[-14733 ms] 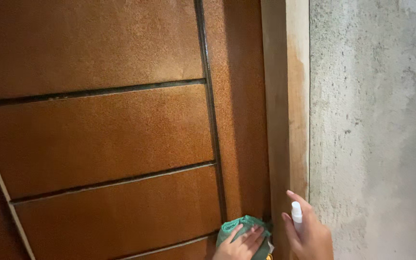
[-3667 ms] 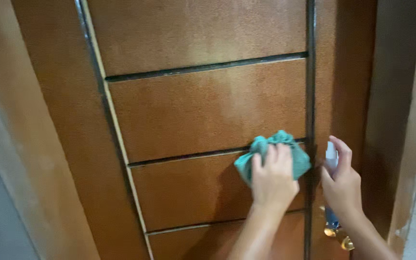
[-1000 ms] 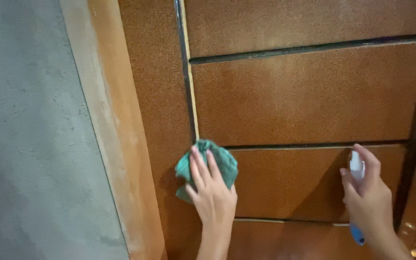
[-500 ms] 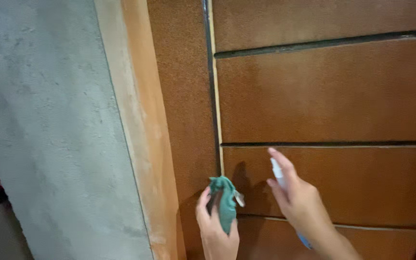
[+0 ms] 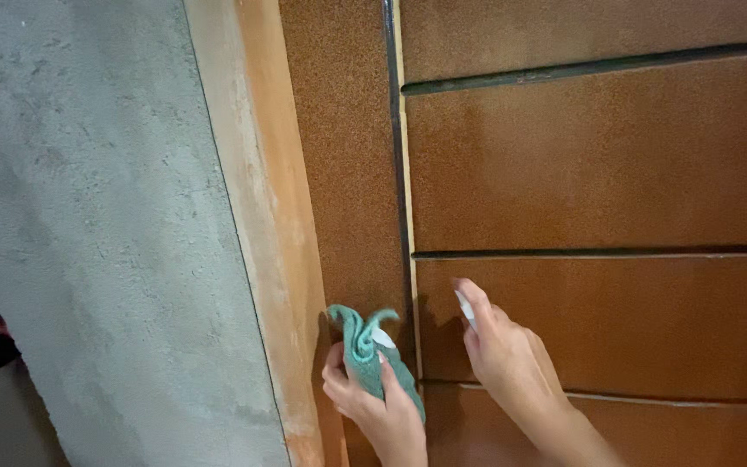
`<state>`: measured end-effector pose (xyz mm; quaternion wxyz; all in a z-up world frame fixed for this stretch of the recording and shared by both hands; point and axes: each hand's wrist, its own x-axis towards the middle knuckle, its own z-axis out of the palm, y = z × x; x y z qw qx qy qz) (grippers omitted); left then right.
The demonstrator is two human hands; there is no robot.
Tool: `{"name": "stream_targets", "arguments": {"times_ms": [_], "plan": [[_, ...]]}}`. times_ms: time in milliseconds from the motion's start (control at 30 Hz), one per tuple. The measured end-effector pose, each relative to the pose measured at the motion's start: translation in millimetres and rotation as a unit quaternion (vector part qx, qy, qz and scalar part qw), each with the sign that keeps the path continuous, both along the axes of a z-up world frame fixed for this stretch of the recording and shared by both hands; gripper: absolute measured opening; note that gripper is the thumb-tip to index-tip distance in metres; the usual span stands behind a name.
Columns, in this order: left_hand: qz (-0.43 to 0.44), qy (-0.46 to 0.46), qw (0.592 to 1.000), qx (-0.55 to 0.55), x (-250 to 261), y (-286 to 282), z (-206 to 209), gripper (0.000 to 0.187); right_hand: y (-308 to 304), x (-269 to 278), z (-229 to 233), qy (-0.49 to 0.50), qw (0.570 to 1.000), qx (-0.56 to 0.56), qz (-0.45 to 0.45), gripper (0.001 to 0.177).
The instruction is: The person sprays liquid from a bottle onto a wooden door and wipes the door panels and the adjacent door frame with a cloth.
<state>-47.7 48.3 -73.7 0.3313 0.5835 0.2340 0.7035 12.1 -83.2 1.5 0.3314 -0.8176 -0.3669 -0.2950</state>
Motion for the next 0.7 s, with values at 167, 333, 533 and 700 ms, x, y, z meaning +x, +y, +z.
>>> {"name": "stream_targets", "arguments": {"times_ms": [167, 333, 533, 700], "plan": [[-0.01, -0.001, 1.0, 0.018, -1.2, -2.1, 12.6, 0.045, -12.7, -0.9, -11.3, 0.016, 0.999, -0.012, -0.028, 0.063], [-0.052, -0.036, 0.996, 0.058, 4.0, -16.7, 25.8, 0.049, -32.4, 8.4, -18.5, 0.013, 0.999, 0.018, -0.03, 0.053], [-0.08, -0.037, 0.994, 0.071, 17.3, -40.3, 36.1, 0.046, -58.6, 7.1, -15.2, -0.032, 0.993, 0.066, -0.088, 0.056], [-0.104, -0.039, 0.99, 0.089, 29.4, -49.0, 35.3, 0.047, -82.7, 12.6, -12.7, 0.09, 0.989, 0.001, -0.12, 0.059]]}}
